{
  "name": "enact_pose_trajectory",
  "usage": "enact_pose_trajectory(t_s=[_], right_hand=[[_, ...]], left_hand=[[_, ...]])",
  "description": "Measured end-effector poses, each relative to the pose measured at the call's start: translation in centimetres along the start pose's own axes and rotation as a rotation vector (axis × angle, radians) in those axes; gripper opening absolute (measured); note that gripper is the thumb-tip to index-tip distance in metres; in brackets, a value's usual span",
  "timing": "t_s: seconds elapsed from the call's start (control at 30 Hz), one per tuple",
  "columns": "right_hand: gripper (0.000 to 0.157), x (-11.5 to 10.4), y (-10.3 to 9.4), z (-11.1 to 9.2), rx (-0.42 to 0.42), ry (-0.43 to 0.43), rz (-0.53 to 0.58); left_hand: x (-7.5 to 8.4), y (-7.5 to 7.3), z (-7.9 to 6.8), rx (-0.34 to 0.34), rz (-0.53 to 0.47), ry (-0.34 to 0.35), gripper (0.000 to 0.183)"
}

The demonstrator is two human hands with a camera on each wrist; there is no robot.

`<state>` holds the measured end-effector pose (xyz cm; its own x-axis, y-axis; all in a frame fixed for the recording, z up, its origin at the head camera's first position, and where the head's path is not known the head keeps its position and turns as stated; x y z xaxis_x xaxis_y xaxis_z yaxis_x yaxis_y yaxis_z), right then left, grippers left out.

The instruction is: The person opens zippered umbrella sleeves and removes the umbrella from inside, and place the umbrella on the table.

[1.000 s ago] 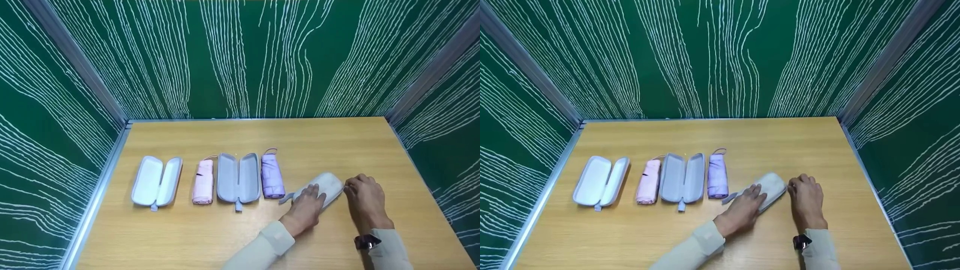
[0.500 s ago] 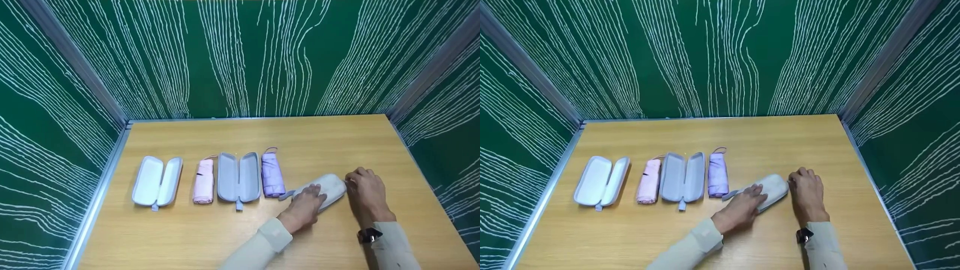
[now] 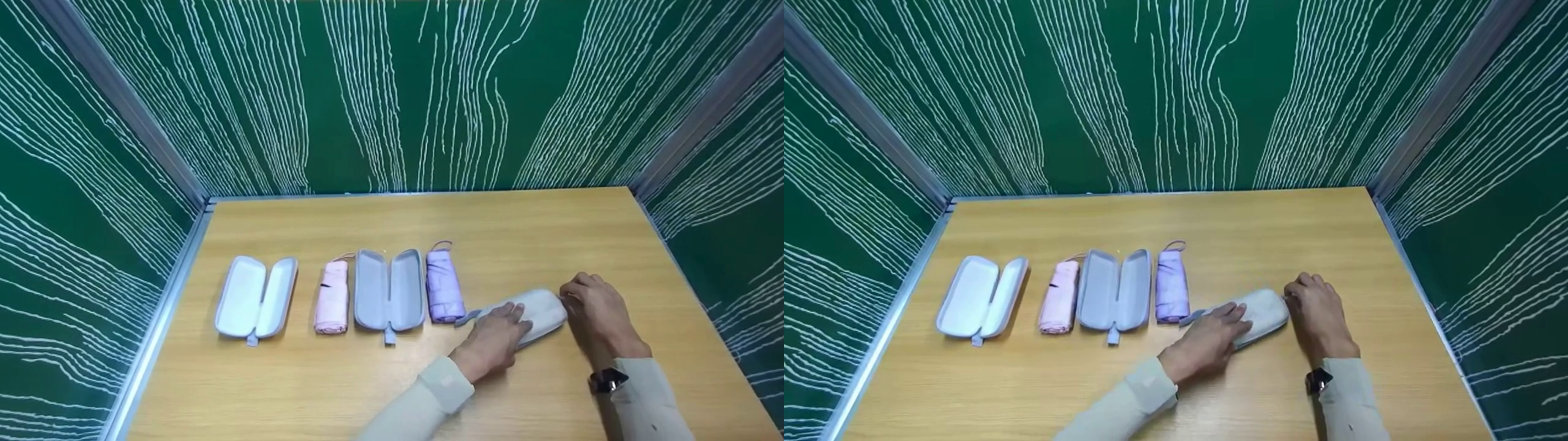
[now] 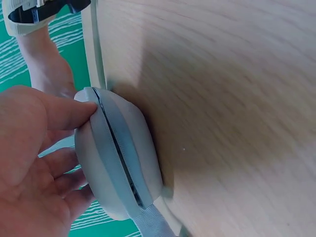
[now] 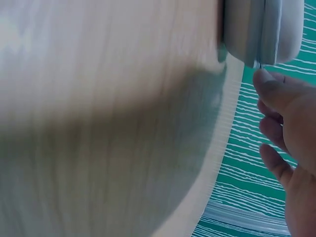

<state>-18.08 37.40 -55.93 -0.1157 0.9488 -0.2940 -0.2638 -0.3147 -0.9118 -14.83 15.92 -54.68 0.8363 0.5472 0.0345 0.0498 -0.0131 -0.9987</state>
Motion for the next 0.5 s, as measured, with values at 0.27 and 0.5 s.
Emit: enact_pose_trajectory(t_s=[0.27, 0.5], right_hand=[[0.011, 0.2, 0.2, -0.5, -0.021, -0.009, 0.02], [0.014, 0.3, 0.2, -0.6, -0.03, -0.008, -0.003]], left_hand=[[1.8, 0.0, 0.2, 0.113, 0.296, -0.017, 0.026], [2.2, -0.1, 0.5, 0.223, 0.39, -0.031, 0.022]])
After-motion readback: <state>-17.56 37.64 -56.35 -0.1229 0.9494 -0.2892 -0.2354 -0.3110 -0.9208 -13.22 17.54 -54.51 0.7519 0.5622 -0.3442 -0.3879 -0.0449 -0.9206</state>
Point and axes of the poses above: each hand's wrist, its own z-axis towards the middle knuckle, its own y-axis out of the palm, x = y × z, the point moved 3 cm from there along z, towards the middle knuckle, and after that the axes turned 10 degrees about y, right-handed, at the moved point
